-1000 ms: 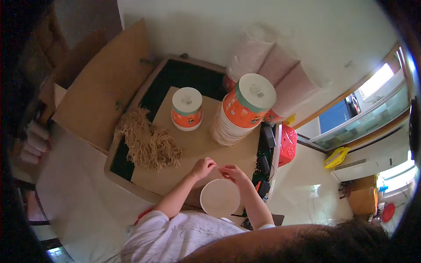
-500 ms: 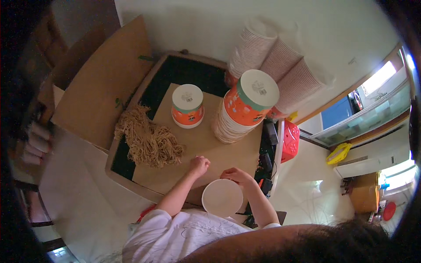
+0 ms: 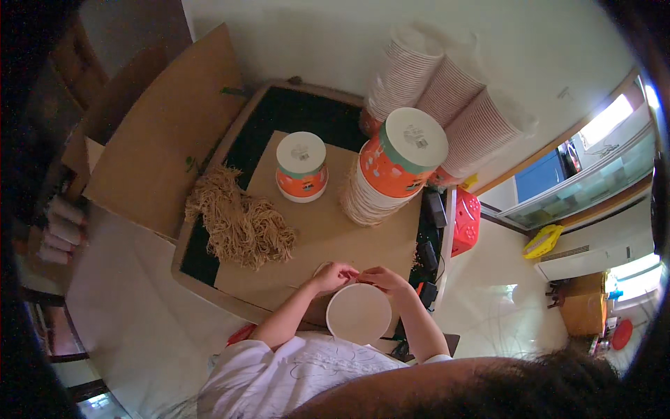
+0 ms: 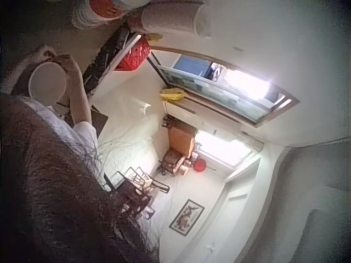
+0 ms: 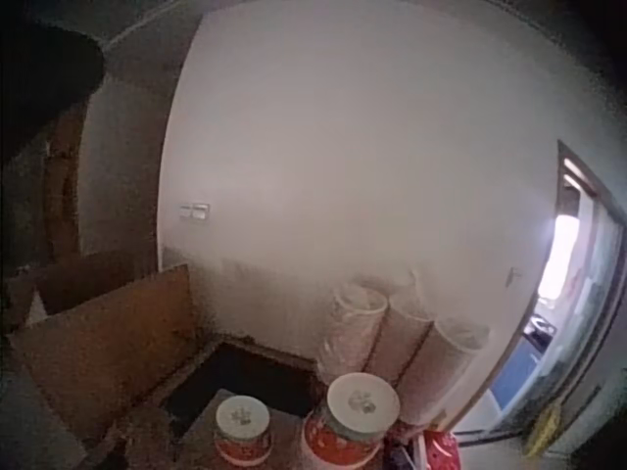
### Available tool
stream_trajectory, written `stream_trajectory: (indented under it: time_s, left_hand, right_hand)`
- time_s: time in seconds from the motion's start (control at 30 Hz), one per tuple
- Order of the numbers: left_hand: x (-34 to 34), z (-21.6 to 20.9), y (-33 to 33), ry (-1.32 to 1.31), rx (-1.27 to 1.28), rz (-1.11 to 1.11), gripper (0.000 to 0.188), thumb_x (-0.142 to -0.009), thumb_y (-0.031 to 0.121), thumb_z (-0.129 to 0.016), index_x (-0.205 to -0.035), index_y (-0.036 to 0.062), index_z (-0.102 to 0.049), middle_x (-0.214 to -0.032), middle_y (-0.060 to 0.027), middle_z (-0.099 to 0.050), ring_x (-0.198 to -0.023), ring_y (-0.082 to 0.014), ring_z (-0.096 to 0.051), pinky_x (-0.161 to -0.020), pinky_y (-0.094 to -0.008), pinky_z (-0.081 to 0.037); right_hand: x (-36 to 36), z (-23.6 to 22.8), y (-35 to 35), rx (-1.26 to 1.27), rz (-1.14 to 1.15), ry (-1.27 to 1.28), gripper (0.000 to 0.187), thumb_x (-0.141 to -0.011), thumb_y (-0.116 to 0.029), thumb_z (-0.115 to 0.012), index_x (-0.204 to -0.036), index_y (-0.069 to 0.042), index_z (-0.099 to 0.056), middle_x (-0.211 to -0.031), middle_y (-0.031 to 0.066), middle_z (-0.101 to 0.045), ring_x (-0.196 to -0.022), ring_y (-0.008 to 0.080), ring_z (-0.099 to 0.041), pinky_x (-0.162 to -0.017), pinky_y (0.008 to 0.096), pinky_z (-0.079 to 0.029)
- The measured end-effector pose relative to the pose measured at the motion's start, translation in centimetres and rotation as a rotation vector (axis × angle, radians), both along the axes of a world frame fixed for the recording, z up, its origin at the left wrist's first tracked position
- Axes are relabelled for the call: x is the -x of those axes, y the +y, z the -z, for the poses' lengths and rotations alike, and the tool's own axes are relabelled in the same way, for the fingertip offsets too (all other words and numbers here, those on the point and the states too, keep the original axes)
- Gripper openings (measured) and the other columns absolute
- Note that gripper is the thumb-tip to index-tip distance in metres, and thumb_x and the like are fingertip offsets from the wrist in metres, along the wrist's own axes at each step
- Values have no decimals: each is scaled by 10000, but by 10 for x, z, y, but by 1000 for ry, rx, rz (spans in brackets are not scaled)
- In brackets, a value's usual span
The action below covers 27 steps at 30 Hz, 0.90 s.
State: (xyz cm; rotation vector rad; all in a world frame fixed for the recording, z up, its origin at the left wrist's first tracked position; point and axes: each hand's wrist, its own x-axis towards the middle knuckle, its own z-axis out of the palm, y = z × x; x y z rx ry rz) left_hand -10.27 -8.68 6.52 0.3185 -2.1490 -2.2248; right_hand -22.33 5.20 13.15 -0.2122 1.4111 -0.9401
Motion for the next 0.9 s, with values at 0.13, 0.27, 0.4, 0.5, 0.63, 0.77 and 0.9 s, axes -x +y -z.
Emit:
stream_trajectory:
  time_s: [0.13, 0.27, 0.4, 0.5, 0.63, 0.77, 0.9]
  left_hand:
    - [-3, 1, 2, 8, 39, 36, 115, -741, 46, -587, -847, 24, -626, -772, -57, -616, -714, -131, -572, -618, -253, -460]
    - [2, 15, 5, 47, 162, 33, 108, -717, 84, -615, -808, 26, -621, -759, -72, -605, -694, -151, -574, -612, -276, -460]
    - [6, 20, 7, 52, 254, 11, 112, -690, 106, -635, -772, 32, -619, -751, -88, -600, -678, -181, -577, -613, -293, -461]
    - [11, 19, 9, 40, 277, 5, 100, -677, 110, -637, -745, 39, -618, -749, -93, -598, -687, -199, -584, -612, -300, -461]
    - [11, 21, 10, 8, 301, -19, 88, -677, 120, -630, -727, 49, -617, -749, -91, -596, -701, -221, -589, -614, -319, -464]
    - [10, 19, 10, 59, 470, 6, 104, -680, 153, -629, -732, 64, -618, -757, -89, -596, -713, -249, -587, -624, -343, -466]
    - [12, 18, 11, 40, 533, -2, 122, -680, 181, -633, -731, 72, -616, -765, -89, -594, -719, -256, -586, -630, -349, -465]
  right_hand:
    - [4, 12, 2, 33, -32, -36, 217, -839, -236, -530, -877, -41, -618, -712, -18, -577, -552, 32, -491, -424, 157, -354]
    - [3, 19, 3, -10, -9, -4, 219, -833, -235, -542, -869, -33, -617, -720, -9, -581, -562, 36, -502, -432, 159, -366]
    - [5, 25, 4, -43, -7, 35, 201, -817, -224, -569, -850, -32, -619, -716, -5, -580, -576, 43, -514, -447, 168, -387]
    - [6, 33, 4, -72, -25, 52, 188, -808, -214, -583, -837, -31, -618, -713, -3, -577, -577, 46, -517, -454, 173, -393]
    - [3, 27, 5, 6, -3, 0, 150, -785, -189, -609, -797, -39, -615, -685, -8, -560, -576, 49, -501, -473, 180, -386]
    - [8, 12, 5, 42, -77, 7, 124, -774, -173, -601, -784, -51, -613, -663, -10, -546, -584, 52, -480, -503, 200, -384]
    - [17, 14, 4, 74, -291, 183, 132, -763, -174, -574, -785, -49, -610, -658, -6, -542, -600, 63, -473, -530, 222, -386]
